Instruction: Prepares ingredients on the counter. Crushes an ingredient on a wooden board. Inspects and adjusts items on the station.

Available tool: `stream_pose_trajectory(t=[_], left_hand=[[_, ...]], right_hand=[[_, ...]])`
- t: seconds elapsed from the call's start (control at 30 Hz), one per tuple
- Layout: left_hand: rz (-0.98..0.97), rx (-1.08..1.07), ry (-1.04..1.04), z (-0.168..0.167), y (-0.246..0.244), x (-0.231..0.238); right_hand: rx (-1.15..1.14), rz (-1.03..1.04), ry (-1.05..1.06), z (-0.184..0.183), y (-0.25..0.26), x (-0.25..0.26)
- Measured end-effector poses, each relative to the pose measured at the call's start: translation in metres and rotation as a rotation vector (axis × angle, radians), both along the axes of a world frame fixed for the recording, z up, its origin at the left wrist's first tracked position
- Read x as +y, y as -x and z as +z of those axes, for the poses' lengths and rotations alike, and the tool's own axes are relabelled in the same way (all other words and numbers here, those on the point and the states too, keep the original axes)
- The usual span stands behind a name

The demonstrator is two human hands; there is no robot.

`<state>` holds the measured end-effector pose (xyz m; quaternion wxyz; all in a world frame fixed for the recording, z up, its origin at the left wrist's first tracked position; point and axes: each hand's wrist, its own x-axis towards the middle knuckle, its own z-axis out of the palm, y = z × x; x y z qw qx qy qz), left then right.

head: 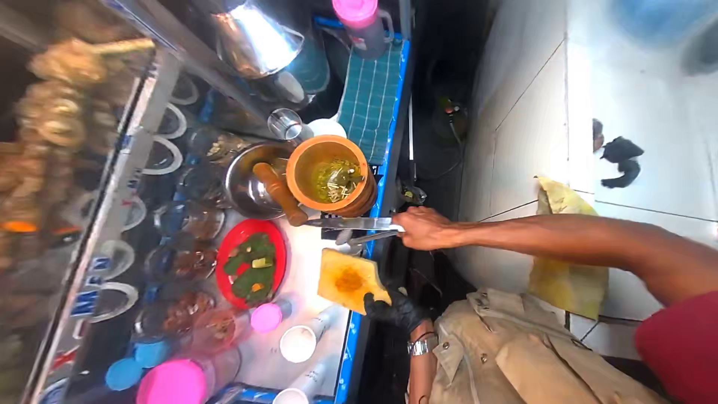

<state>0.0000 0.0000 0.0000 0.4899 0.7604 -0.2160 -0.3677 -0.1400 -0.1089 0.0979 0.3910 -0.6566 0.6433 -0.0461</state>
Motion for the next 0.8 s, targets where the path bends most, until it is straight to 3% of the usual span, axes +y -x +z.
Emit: stream_pose_trajectory(t=[0.2,0.3,0.37,0.53,0.6,0.67,0.8], left_hand=[[-0.209,0.028,-0.013,0.011,-0.008,0.04],[-0.32,0.101,-0.052,0.039,-0.003,0.047],[-0.44,0.109,-0.047,0.054,0.0,0.052],[-0.862,0.113,0.195,0.054,-0.003,0.048],[-1.03,0.125,0.296,0.055,0.007,0.034],[-1.163,0.187,0.295,0.1,0.046,0.014],[-1.602,0.219,0.324,0.149,0.126,-0.015]], right_hand=[[0.032,-0.045,-0.087,0.062,0.073,0.041],[-0.028,-0.142,-0.175,0.096,0.109,0.065],[-0.105,-0.218,-0.171,0.12,0.131,0.082],[-0.451,-0.544,-0.104,0.165,0.181,0.13],[-0.643,-0.735,-0.003,0.174,0.198,0.158],[-0.752,-0.912,0.189,0.179,0.208,0.186],[-0.708,-1.27,0.548,0.179,0.226,0.243]])
